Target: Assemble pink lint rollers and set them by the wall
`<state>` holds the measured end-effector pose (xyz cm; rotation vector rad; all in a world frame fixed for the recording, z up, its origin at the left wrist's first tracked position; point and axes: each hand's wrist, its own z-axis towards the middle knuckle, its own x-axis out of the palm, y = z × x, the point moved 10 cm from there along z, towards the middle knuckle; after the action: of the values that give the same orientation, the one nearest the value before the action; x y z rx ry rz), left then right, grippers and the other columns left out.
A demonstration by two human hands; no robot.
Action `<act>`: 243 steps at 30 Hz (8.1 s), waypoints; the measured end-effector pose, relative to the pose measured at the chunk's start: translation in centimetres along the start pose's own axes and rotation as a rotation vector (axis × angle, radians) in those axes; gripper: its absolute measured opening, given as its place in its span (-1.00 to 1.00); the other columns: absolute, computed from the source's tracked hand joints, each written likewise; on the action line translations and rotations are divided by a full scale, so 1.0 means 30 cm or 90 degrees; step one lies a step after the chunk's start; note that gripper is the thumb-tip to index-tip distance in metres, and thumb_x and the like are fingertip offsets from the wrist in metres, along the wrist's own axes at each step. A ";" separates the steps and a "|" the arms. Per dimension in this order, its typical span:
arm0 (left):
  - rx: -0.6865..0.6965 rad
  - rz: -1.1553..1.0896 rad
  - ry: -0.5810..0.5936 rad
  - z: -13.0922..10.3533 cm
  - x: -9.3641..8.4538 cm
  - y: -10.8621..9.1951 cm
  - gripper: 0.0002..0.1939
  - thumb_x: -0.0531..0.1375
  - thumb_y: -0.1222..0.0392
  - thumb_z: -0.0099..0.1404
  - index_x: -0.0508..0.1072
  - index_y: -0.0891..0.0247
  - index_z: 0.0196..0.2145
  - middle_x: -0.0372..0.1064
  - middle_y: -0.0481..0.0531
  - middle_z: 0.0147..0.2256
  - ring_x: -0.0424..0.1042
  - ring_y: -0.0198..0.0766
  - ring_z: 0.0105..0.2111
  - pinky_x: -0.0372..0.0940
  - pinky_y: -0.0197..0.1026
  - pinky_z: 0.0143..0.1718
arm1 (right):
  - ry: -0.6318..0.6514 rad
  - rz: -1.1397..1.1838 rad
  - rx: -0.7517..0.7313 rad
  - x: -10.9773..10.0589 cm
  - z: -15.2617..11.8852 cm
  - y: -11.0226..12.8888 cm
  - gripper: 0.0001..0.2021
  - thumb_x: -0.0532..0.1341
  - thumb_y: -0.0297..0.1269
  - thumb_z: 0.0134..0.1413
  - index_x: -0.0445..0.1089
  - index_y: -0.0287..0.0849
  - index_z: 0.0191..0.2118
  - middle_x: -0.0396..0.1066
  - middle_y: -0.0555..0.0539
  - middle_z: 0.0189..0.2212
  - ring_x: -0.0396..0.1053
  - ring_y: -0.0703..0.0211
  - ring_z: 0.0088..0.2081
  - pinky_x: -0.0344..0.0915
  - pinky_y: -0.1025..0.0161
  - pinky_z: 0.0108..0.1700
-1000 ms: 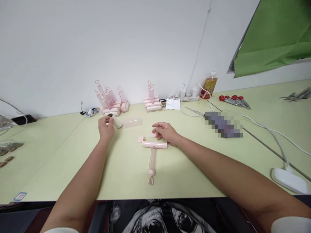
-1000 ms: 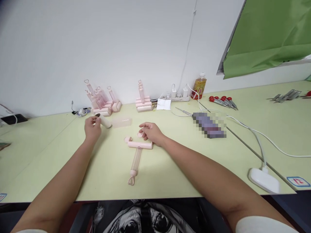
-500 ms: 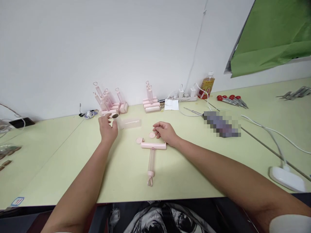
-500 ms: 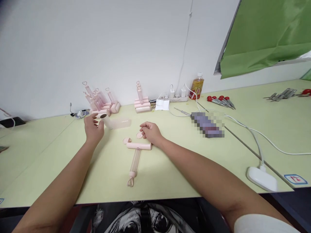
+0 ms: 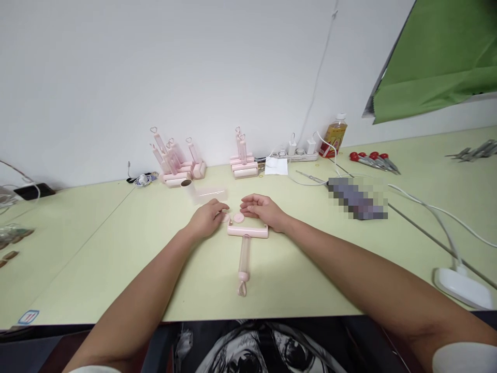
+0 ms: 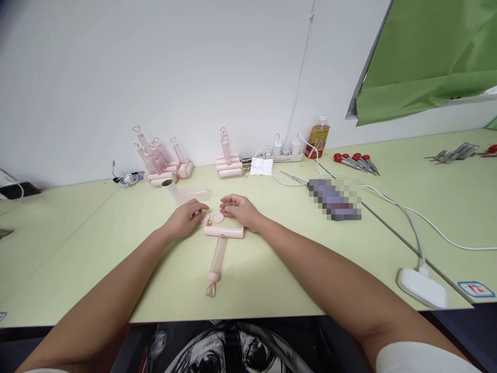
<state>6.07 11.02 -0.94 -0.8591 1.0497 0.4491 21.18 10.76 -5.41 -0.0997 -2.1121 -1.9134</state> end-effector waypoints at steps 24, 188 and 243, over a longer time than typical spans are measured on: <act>-0.015 0.017 -0.067 -0.003 -0.057 0.027 -0.50 -0.15 -0.06 0.42 0.47 0.22 -0.38 0.37 0.12 -0.36 0.32 -0.11 -0.27 0.20 -0.06 -0.14 | -0.032 -0.042 -0.041 -0.013 0.004 0.007 -0.85 0.25 -0.58 -0.04 0.46 -0.21 -0.34 0.49 -0.03 -0.39 0.46 0.30 -0.34 0.47 0.31 -0.23; -0.088 -0.618 -0.018 -0.026 0.035 -0.046 -0.83 0.04 0.06 0.26 0.17 0.20 -0.33 0.15 -0.17 -0.56 0.11 -0.40 -0.62 0.03 -0.31 -0.58 | 0.228 -0.084 -0.008 0.128 -0.054 -0.019 -0.57 0.23 0.06 0.05 0.22 -0.18 -0.58 0.20 0.11 -0.75 0.20 0.34 -0.73 0.29 0.34 -0.64; 0.055 -0.300 0.065 -0.050 0.009 -0.114 -0.60 0.16 0.09 0.30 0.43 0.02 0.09 0.28 0.14 0.14 0.38 -0.12 -0.02 0.33 -0.17 -0.17 | 0.191 0.141 0.053 0.068 -0.009 -0.052 -0.67 0.29 -0.07 0.03 0.40 -0.25 -0.53 0.36 -0.05 -0.67 0.28 0.26 -0.61 0.21 0.31 -0.56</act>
<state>7.72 7.75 -0.17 -1.0241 0.9140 -0.0370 18.89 10.02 -6.37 -0.0255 -1.8923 -1.6012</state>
